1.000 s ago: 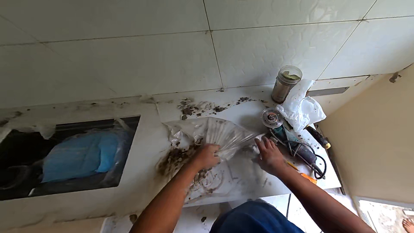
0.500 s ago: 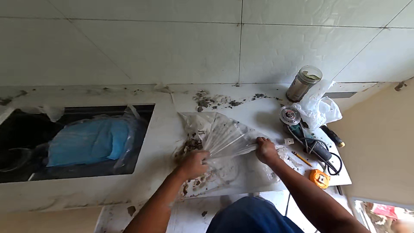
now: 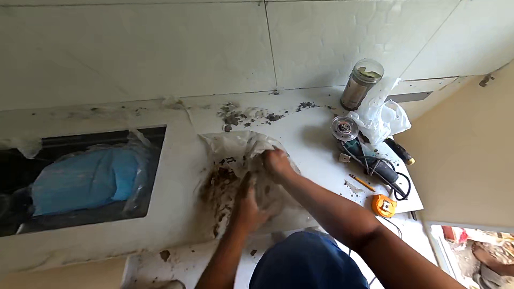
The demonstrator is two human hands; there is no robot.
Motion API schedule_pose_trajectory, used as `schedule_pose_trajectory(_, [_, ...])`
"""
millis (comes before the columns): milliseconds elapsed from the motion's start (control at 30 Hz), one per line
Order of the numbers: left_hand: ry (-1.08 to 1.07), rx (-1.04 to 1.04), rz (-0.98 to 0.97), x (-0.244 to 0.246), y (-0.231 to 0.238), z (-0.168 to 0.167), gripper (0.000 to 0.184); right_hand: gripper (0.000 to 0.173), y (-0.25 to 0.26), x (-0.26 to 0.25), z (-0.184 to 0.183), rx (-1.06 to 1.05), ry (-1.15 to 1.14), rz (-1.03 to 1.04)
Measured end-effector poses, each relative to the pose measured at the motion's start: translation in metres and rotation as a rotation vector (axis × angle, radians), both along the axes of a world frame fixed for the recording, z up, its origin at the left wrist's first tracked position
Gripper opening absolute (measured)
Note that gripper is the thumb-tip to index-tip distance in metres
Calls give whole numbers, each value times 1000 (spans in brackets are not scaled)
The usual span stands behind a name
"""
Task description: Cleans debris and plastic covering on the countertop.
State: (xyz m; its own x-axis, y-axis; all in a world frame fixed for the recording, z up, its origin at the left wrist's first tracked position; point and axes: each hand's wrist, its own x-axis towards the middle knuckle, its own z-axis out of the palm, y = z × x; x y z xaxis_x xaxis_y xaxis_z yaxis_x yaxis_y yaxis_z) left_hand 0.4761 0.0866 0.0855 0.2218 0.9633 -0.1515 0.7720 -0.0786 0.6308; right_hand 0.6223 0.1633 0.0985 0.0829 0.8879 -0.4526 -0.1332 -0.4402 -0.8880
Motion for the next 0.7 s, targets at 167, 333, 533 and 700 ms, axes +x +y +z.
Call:
schedule_pose_trajectory(167, [-23, 343, -73, 40, -64, -45, 86, 23, 28, 31, 6, -1, 95, -18])
schedule_pose_trajectory(333, [317, 38, -461, 60, -75, -55, 68, 29, 42, 82, 1, 62, 169, 13])
schedule_pose_trajectory(533, [223, 280, -595, 56, -83, -91, 27, 62, -38, 150, 17, 175, -476, 421])
schedule_pose_trajectory(700, [92, 396, -394, 40, -88, -96, 27, 70, -114, 131, -32, -260, -770, 812])
